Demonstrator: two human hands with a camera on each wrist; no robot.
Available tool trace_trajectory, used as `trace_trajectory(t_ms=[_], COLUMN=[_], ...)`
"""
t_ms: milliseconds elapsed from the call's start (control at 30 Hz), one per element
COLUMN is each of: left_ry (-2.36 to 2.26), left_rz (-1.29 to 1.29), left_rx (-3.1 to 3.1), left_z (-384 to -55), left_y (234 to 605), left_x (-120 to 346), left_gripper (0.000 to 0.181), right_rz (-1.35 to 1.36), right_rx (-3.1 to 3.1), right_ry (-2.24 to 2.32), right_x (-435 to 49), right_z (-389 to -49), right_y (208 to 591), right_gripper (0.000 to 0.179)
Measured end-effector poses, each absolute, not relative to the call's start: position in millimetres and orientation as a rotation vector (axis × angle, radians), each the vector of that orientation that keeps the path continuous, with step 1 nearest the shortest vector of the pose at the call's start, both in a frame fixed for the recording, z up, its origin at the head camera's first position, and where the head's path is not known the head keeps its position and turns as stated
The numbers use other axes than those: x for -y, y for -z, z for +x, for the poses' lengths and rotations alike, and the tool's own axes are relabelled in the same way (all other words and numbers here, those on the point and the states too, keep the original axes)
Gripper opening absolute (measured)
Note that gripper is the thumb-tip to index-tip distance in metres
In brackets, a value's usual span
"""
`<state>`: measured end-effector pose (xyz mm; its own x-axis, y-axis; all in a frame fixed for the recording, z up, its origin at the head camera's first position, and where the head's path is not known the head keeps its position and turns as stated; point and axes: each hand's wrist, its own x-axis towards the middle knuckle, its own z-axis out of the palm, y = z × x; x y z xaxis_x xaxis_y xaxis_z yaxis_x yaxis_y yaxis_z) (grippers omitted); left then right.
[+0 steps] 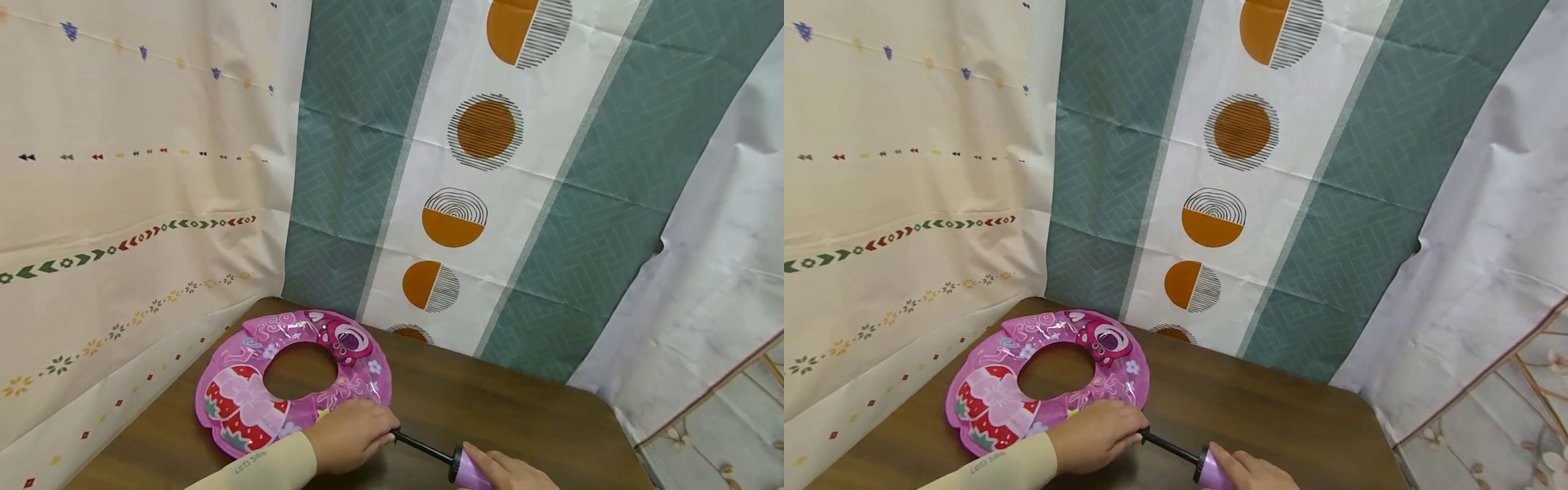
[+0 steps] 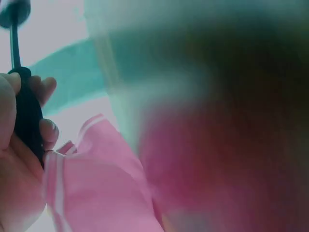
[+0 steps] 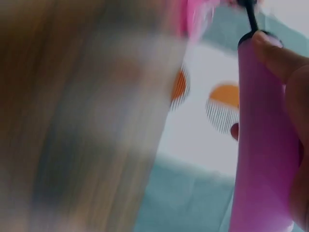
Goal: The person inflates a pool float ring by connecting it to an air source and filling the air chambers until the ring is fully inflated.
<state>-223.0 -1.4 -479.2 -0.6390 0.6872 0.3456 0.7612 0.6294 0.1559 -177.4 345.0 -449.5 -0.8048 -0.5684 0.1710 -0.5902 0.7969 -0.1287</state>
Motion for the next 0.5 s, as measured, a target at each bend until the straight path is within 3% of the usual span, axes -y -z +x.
trace_trajectory(t_ms=[267, 500], left_ry=[0.333, 0.31], left_rz=[-1.151, -1.173], left_rx=[2.536, 2.509], left_z=[-214, -215], left_y=[483, 486], left_x=[-23, -26], left_gripper=[0.015, 0.018], right_rz=[0.79, 0.752], right_rx=[2.593, 2.374], right_ry=[-0.071, -0.082], right_x=[-281, -274], right_z=[-181, -183], right_y=[463, 478], right_gripper=[0.064, 0.065])
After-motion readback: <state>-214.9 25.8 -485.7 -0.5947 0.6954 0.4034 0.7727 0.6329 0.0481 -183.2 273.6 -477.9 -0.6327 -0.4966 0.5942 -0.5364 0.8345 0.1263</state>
